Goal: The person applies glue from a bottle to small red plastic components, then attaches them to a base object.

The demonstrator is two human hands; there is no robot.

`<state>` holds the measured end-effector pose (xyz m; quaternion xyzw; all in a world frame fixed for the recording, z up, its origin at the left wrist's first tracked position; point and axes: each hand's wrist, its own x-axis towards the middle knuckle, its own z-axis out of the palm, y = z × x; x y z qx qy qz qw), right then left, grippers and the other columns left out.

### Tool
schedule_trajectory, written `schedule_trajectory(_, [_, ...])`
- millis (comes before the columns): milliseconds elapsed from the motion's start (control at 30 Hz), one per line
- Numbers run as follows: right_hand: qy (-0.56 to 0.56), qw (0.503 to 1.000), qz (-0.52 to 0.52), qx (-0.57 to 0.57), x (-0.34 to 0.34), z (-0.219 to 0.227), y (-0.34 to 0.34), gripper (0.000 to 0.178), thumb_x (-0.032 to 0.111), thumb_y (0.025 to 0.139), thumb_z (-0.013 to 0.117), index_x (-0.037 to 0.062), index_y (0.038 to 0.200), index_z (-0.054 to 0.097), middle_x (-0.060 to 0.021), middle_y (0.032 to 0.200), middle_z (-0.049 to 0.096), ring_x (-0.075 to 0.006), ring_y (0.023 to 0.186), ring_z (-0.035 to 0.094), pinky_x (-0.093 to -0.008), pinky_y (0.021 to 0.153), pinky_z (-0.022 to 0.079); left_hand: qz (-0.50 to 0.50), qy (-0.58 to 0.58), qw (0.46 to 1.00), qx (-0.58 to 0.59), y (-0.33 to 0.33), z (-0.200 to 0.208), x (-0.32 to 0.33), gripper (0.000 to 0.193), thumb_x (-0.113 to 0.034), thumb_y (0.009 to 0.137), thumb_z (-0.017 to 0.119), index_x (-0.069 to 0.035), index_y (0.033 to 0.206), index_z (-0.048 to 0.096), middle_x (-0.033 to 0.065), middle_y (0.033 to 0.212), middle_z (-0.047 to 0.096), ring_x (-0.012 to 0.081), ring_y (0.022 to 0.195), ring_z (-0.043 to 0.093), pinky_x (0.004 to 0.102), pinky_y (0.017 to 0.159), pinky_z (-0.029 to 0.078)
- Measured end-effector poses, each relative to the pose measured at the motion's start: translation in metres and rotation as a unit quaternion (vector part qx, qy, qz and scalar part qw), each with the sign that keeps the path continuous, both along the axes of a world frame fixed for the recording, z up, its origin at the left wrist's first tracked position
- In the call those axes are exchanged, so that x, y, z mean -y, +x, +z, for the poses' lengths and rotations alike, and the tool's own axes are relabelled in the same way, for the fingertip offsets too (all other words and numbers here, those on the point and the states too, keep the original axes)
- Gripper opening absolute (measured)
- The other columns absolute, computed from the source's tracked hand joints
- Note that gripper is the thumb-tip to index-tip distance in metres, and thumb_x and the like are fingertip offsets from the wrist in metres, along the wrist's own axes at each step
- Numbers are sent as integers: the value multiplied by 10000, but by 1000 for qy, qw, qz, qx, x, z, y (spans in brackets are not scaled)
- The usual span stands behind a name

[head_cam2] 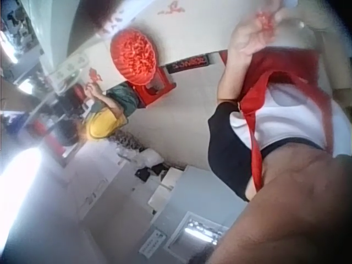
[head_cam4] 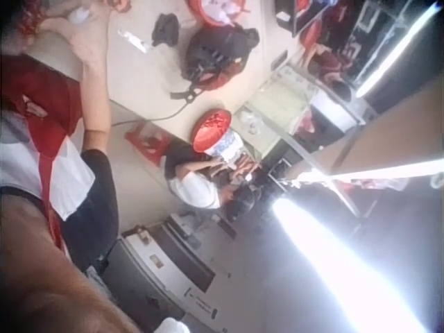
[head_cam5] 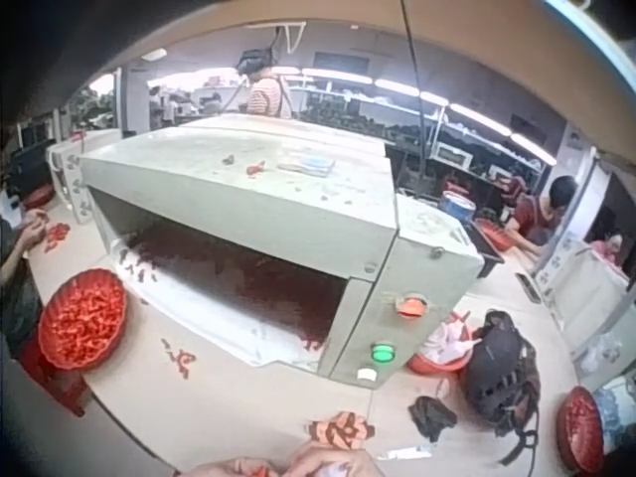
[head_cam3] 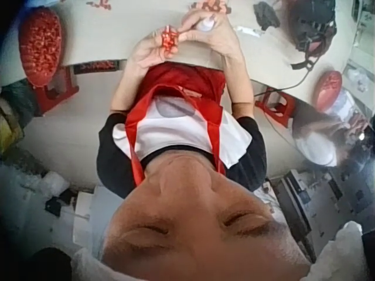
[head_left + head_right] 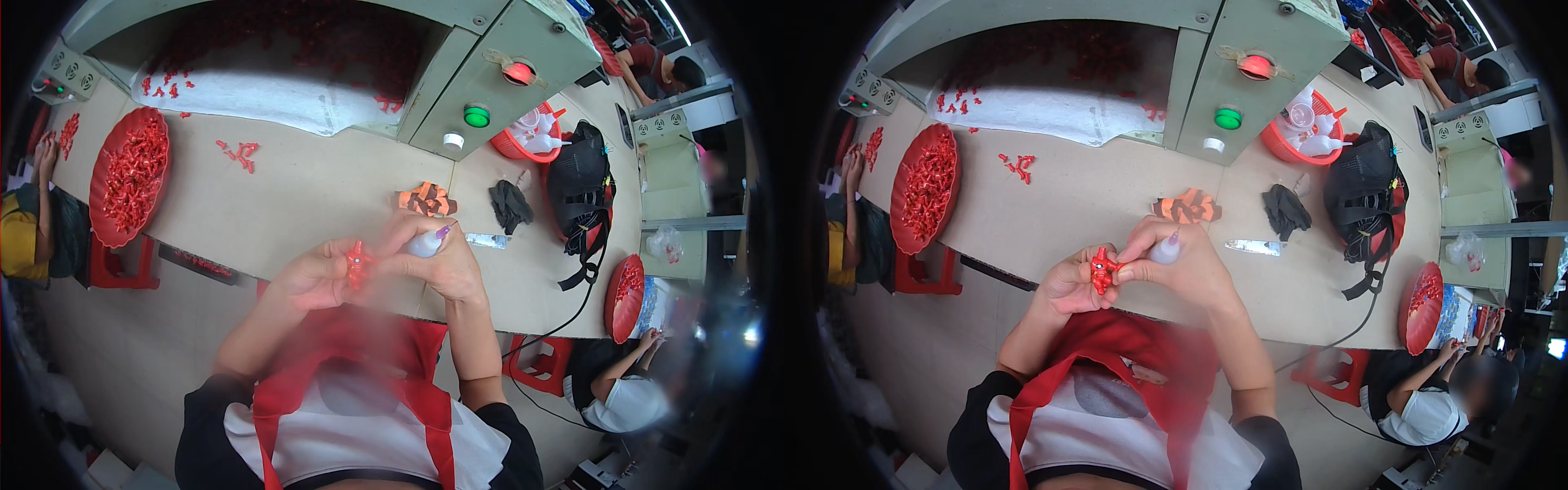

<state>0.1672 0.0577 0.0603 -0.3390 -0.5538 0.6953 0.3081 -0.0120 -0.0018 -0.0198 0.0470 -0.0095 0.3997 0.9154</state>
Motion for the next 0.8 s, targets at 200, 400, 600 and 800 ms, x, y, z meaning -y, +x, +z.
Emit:
schedule_trajectory(200, [33,998,-41,35,1,1,2,337,-116,663,607,14,965,532,-22,832,529,-114,764,537,-253,685,420,114,-33,984,-134,-3,23,6,341,-135,818,632,12,1105,519,87,947,596,153,761,586,240,644,494])
schedule_trajectory(400, [188,970,-114,101,17,-2,8,450,-118,732,526,19,1138,388,-45,944,494,-135,849,557,-254,766,440,370,55,805,-460,-4,47,7,243,-6,806,605,47,1040,565,89,928,610,140,746,593,248,660,489])
schedule_trajectory(600, [468,858,-168,128,33,16,-3,353,113,660,678,-33,946,533,-93,727,596,-166,576,582,-253,524,458,440,95,709,-542,-1,59,10,267,79,752,623,66,1014,573,95,928,592,130,777,585,247,673,495])
schedule_trajectory(800, [545,821,-142,95,38,20,-11,305,59,631,617,-44,907,537,-82,679,591,-142,428,467,-234,418,379,449,114,673,-577,-1,62,12,276,98,738,616,59,1009,581,86,942,559,126,819,580,239,685,523])
